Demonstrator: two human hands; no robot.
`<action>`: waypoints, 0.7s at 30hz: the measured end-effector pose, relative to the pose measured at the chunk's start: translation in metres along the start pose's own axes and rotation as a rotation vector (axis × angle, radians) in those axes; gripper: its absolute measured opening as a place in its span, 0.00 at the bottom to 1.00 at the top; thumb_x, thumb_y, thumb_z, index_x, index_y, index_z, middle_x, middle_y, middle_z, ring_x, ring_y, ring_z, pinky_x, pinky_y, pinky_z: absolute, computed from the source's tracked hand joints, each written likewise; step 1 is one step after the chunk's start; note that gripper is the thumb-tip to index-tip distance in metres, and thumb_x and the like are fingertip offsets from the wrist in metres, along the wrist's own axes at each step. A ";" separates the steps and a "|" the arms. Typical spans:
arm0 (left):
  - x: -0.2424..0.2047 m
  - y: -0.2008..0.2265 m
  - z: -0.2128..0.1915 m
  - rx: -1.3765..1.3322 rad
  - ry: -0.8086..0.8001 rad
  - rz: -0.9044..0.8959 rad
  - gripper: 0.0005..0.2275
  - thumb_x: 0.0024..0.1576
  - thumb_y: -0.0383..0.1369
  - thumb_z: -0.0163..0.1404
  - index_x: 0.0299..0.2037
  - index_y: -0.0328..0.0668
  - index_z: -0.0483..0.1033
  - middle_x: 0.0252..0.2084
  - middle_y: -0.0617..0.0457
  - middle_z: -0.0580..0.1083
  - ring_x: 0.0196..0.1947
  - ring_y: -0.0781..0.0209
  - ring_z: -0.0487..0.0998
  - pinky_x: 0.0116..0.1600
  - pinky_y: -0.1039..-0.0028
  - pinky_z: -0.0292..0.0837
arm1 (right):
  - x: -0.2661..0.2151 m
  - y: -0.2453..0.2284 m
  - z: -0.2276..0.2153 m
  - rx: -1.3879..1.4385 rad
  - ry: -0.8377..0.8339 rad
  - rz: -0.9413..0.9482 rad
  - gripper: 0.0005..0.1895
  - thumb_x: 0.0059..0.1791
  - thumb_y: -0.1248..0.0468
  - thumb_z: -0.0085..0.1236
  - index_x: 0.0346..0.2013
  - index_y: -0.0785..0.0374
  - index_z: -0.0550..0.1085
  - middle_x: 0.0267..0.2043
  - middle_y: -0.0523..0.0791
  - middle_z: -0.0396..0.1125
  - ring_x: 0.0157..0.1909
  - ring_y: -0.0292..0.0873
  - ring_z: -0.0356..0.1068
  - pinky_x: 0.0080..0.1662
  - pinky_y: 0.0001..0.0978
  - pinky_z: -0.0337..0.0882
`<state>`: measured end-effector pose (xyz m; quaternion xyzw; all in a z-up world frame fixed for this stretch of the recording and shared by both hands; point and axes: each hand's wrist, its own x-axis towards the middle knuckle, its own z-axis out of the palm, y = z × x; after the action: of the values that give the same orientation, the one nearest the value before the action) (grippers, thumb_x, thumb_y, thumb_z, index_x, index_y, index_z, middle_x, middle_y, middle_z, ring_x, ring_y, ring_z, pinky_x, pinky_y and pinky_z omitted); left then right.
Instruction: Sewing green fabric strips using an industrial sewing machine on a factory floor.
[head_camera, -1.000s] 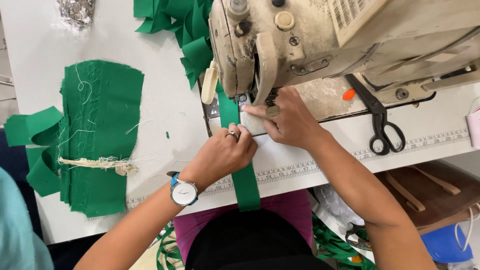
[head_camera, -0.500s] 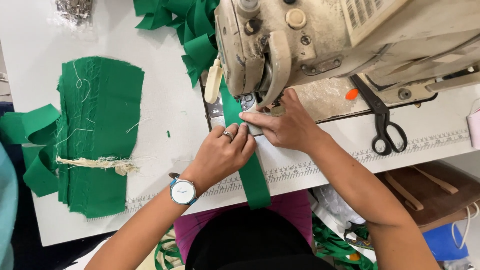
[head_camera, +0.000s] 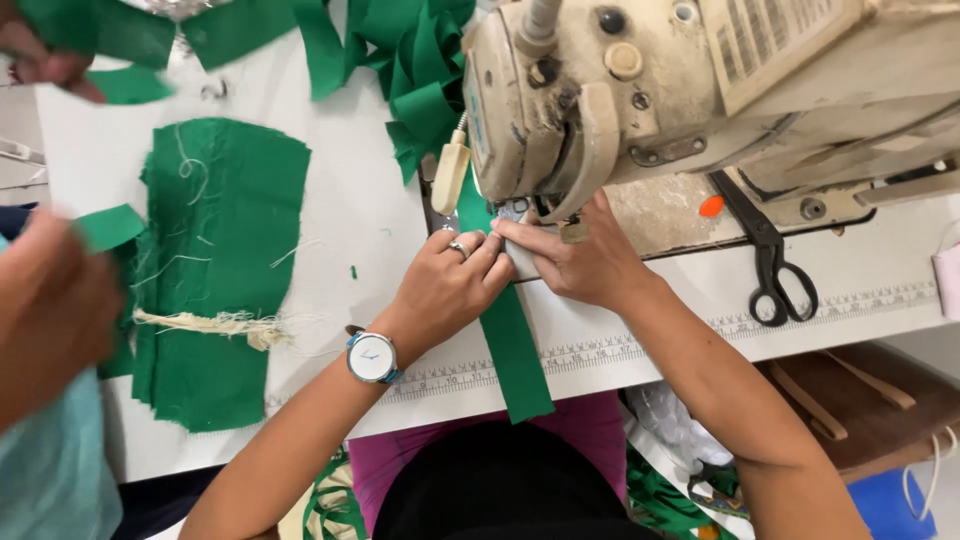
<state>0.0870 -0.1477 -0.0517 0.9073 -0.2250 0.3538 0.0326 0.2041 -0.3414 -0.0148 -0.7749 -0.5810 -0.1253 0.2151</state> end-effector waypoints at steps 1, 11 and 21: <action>-0.001 0.000 0.002 0.011 0.000 -0.003 0.02 0.59 0.30 0.54 0.37 0.42 0.77 0.37 0.43 0.79 0.38 0.49 0.80 0.39 0.66 0.68 | 0.002 -0.002 -0.002 0.003 0.004 -0.011 0.28 0.45 0.67 0.51 0.58 0.40 0.77 0.42 0.41 0.70 0.55 0.51 0.66 0.58 0.53 0.61; 0.006 0.008 -0.001 0.081 0.058 -0.093 0.04 0.60 0.28 0.50 0.42 0.48 0.76 0.38 0.44 0.74 0.36 0.47 0.77 0.34 0.66 0.65 | -0.013 0.031 0.005 0.159 0.120 0.079 0.16 0.49 0.65 0.51 0.48 0.55 0.82 0.45 0.52 0.74 0.51 0.59 0.72 0.56 0.56 0.69; -0.004 0.013 0.006 0.148 0.037 -0.077 0.05 0.59 0.30 0.51 0.43 0.43 0.78 0.42 0.43 0.76 0.39 0.47 0.79 0.34 0.66 0.65 | 0.020 -0.001 -0.034 0.106 0.145 0.140 0.12 0.52 0.63 0.54 0.24 0.59 0.74 0.23 0.47 0.59 0.35 0.52 0.65 0.41 0.42 0.69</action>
<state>0.0827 -0.1597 -0.0603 0.9086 -0.1625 0.3844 -0.0167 0.2109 -0.3405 0.0237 -0.7901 -0.5142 -0.1349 0.3052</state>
